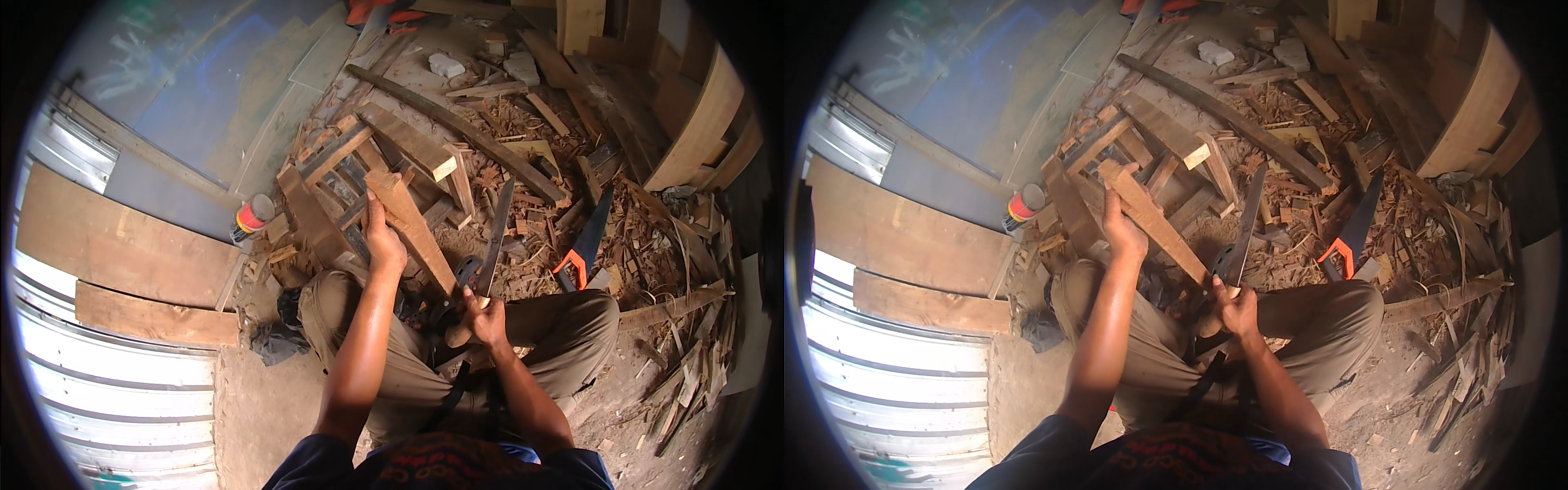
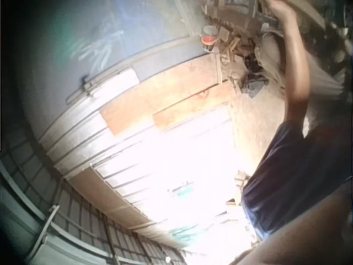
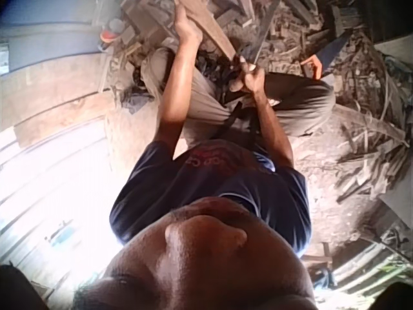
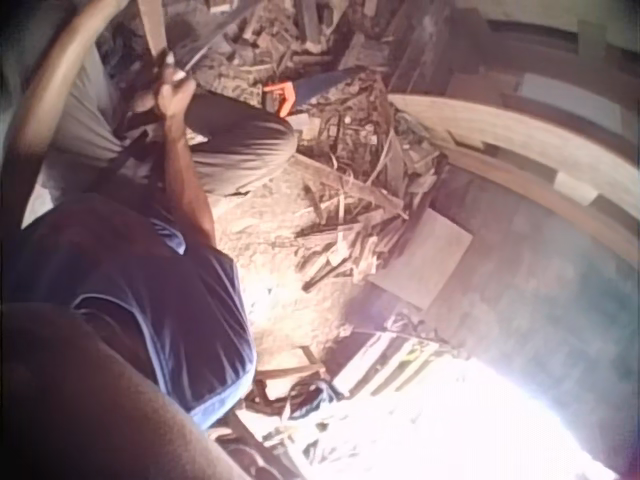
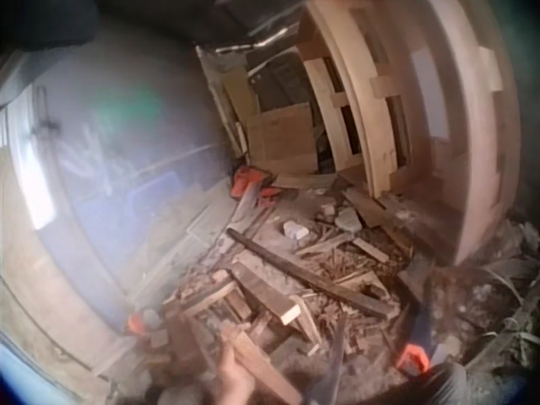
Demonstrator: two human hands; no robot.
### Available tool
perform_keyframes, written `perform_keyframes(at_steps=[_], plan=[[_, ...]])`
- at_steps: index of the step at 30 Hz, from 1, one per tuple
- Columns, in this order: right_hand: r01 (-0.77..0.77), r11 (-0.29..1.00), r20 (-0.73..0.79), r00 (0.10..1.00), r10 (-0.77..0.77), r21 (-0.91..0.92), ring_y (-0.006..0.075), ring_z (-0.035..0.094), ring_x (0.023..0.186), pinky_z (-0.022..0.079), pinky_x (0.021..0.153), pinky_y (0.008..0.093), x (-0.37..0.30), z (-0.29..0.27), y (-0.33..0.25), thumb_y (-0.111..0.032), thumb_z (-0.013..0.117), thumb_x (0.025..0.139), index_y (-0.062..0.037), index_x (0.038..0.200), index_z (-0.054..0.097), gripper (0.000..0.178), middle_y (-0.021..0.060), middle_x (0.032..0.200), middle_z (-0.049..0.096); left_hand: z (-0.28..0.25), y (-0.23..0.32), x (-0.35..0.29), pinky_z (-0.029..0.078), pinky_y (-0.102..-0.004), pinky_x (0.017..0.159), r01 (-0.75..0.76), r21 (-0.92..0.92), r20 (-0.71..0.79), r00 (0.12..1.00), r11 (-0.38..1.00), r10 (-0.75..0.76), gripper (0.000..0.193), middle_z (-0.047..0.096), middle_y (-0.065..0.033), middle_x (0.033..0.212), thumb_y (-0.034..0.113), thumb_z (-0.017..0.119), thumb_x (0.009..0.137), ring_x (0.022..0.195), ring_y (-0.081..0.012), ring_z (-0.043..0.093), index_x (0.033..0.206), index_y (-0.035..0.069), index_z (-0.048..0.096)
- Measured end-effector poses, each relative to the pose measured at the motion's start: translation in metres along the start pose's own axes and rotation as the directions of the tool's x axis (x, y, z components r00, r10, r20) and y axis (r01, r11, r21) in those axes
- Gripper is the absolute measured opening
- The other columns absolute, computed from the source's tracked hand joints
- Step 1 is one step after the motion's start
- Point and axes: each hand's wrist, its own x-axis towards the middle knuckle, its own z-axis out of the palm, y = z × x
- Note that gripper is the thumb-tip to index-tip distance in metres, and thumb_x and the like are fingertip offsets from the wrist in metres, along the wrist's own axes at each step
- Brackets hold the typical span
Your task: The person sits on the floor and uses a hand saw to cut and shape a small piece of wood. They repeatedly adjust the wood and saw, then switch to a larger hand saw to continue cutting the same piece.
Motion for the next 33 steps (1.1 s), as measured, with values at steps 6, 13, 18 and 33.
perform_keyframes(at_steps=[6,13,18,33], plan=[[0.222,0.971,-0.126,0.964,-0.233,-0.09,0.0098,0.062,0.068,0.049,0.059,0.0263,0.005,-0.003,-0.012,-0.026,0.069,0.097,0.0018,0.094,0.066,0.029,0.0048,0.08,0.069,0.008,0.013,-0.002,0.048,-0.0308,0.053,0.104,-0.008,0.112,0.988,0.995,-0.103,0.071,0.051,-0.0019,0.066,0.064,0.032,0.101,0.054,-0.0147,0.051,0.123,0.002,0.059],[0.149,0.989,-0.067,0.987,-0.149,-0.014,0.0066,0.054,0.054,0.043,0.049,0.0233,-0.004,0.0,-0.098,-0.021,0.071,0.095,0.0025,0.101,0.061,0.027,0.0041,0.075,0.066,0.002,-0.02,0.001,0.047,-0.0302,0.051,0.226,0.007,0.281,0.934,0.974,-0.219,0.087,0.059,-0.0065,0.06,0.068,0.027,0.101,0.051,-0.0159,0.056,0.115,-0.01,0.064],[0.417,0.889,-0.039,0.901,-0.431,-0.187,0.0044,0.05,0.058,0.043,0.055,0.0219,0.001,0.022,-0.157,-0.02,0.08,0.087,0.0031,0.107,0.062,0.035,0.0015,0.072,0.064,-0.007,-0.037,0.003,0.048,-0.0276,0.059,0.185,0.192,0.22,0.949,0.964,-0.226,0.085,0.063,-0.0061,0.069,0.067,0.025,0.102,0.061,-0.0136,0.059,0.113,-0.005,0.067],[0.294,0.85,-0.088,0.926,-0.366,-0.437,0.0106,0.051,0.048,0.04,0.047,0.0318,0.051,0.063,-0.112,-0.028,0.064,0.097,0.005,0.106,0.059,0.035,0.0082,0.053,0.055,-0.045,-0.068,-0.011,0.047,-0.0506,0.078,-0.373,0.797,0.116,0.866,0.474,0.486,0.023,0.058,-0.026,0.099,0.017,0.055,0.1,0.09,-0.0458,0.059,0.106,-0.005,0.055]])
